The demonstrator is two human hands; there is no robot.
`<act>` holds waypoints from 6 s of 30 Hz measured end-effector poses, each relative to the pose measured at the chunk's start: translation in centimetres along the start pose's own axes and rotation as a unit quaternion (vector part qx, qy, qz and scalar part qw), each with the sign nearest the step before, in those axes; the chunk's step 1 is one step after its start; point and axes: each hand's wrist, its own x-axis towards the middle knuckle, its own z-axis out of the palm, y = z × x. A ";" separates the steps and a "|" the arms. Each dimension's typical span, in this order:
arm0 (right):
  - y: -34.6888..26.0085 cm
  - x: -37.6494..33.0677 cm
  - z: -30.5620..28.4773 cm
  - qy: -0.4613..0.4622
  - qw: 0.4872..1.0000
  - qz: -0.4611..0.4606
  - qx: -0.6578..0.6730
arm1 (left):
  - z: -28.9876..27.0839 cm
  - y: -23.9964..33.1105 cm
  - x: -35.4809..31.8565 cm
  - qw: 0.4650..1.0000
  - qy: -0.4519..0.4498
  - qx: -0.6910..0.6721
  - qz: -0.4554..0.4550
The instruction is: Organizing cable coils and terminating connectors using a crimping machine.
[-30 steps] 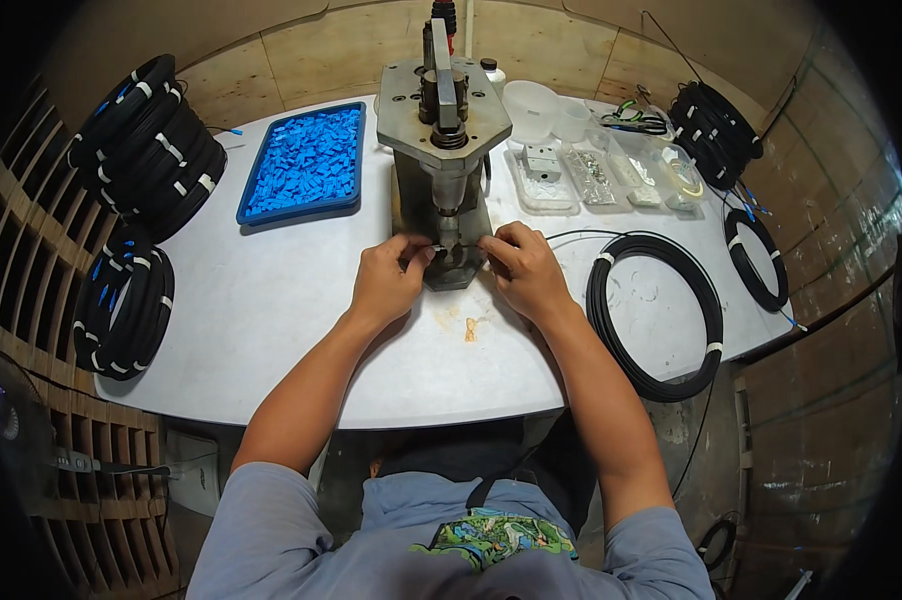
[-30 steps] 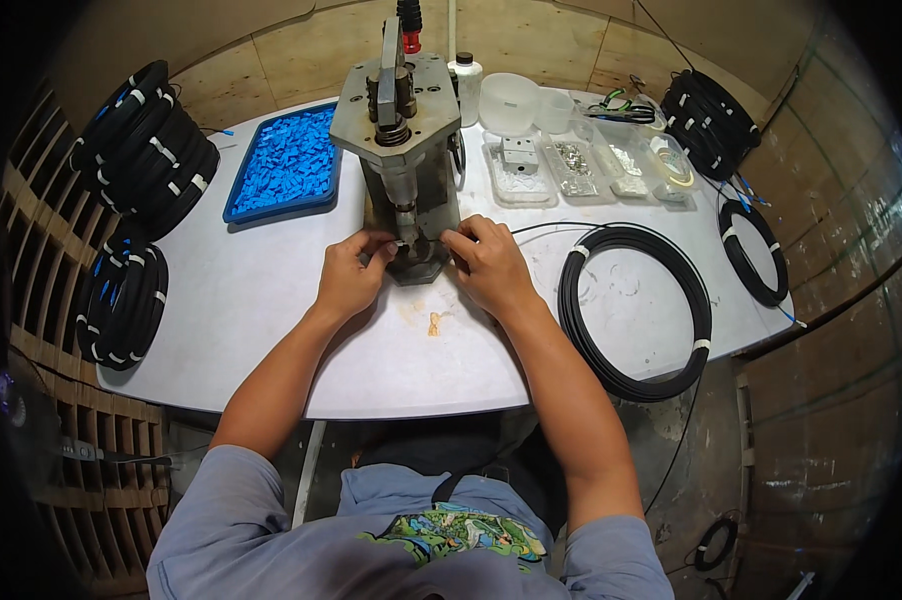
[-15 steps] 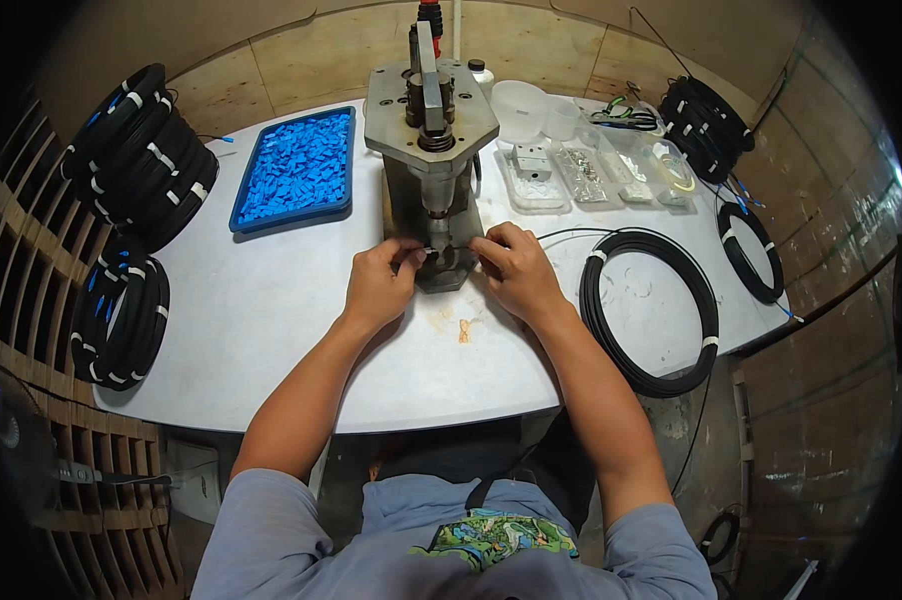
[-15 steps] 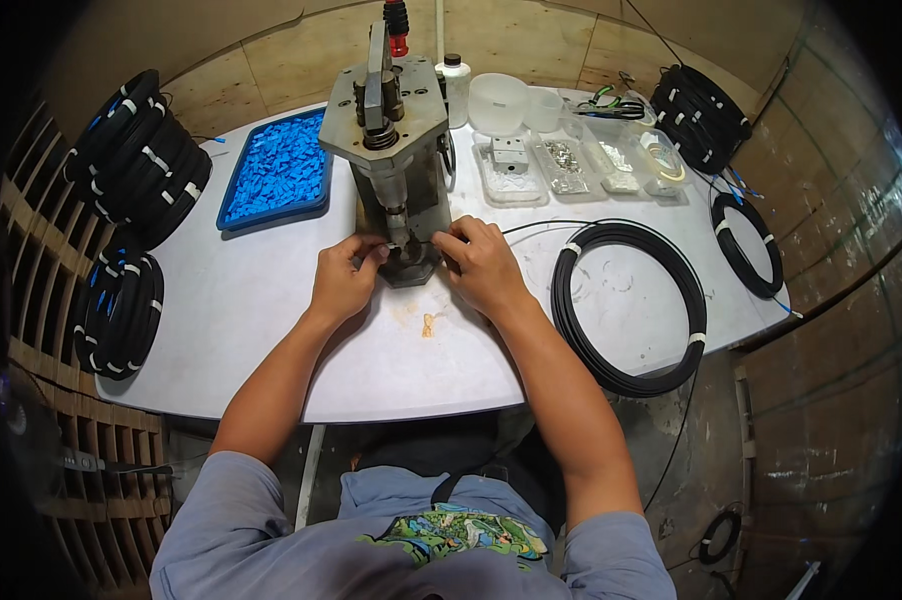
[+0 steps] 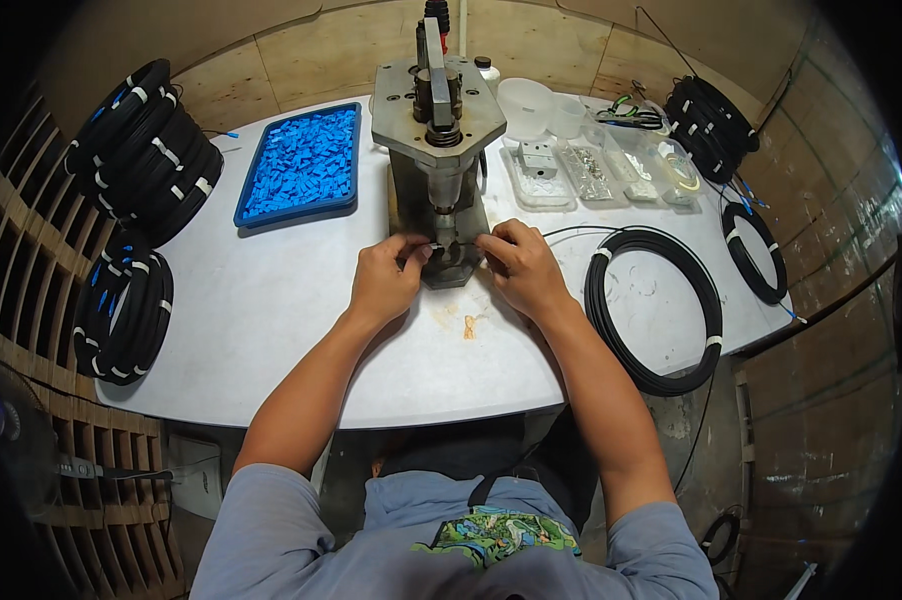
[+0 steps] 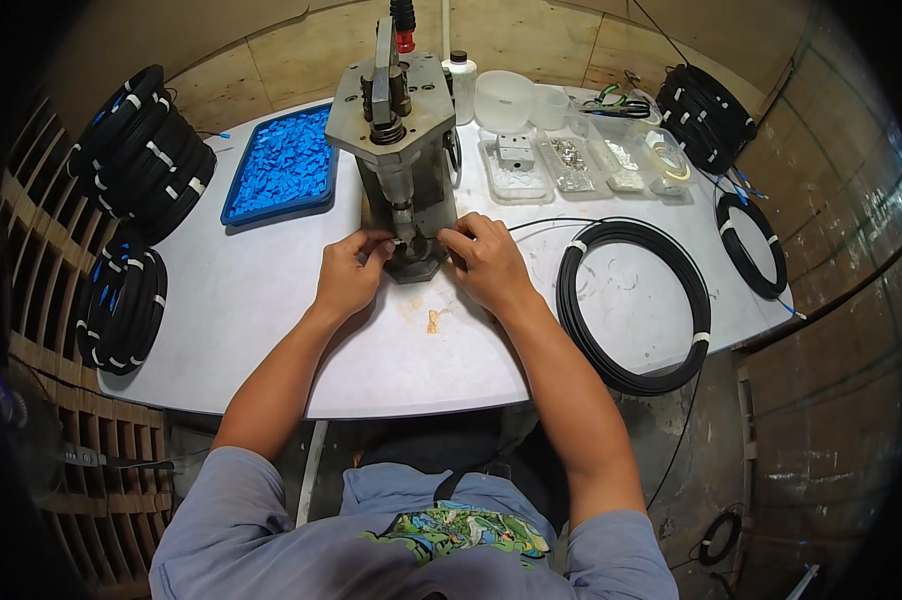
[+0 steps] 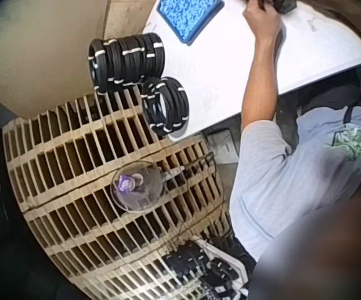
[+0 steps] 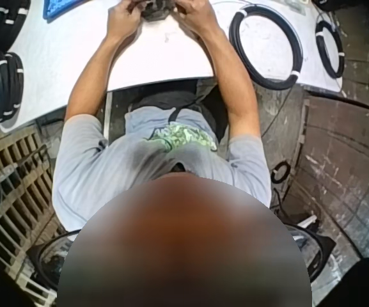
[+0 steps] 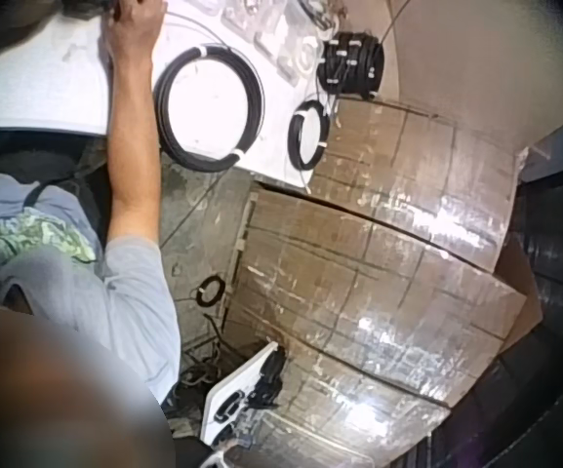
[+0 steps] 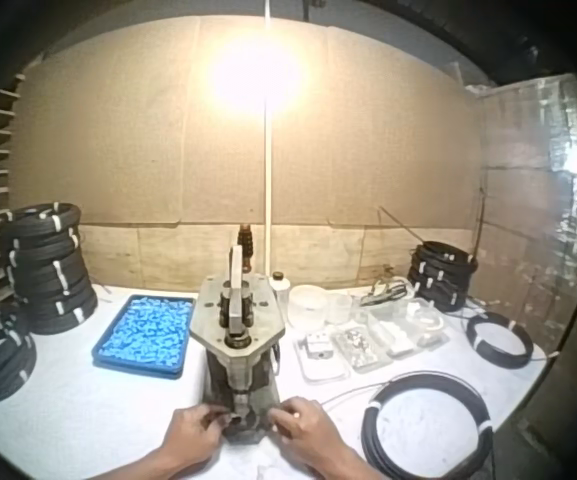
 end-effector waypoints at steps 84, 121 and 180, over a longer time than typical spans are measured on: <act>-0.1 0.3 0.6 0.007 1.000 0.007 -0.005 | 0.4 -0.4 0.3 1.000 0.008 -0.005 -0.026; -0.3 0.3 0.4 0.004 1.000 0.009 -0.007 | 0.3 -0.4 0.4 0.999 0.001 -0.014 -0.029; 0.2 0.5 0.9 0.005 1.000 0.011 -0.012 | 0.1 0.1 0.3 1.000 0.006 0.010 -0.022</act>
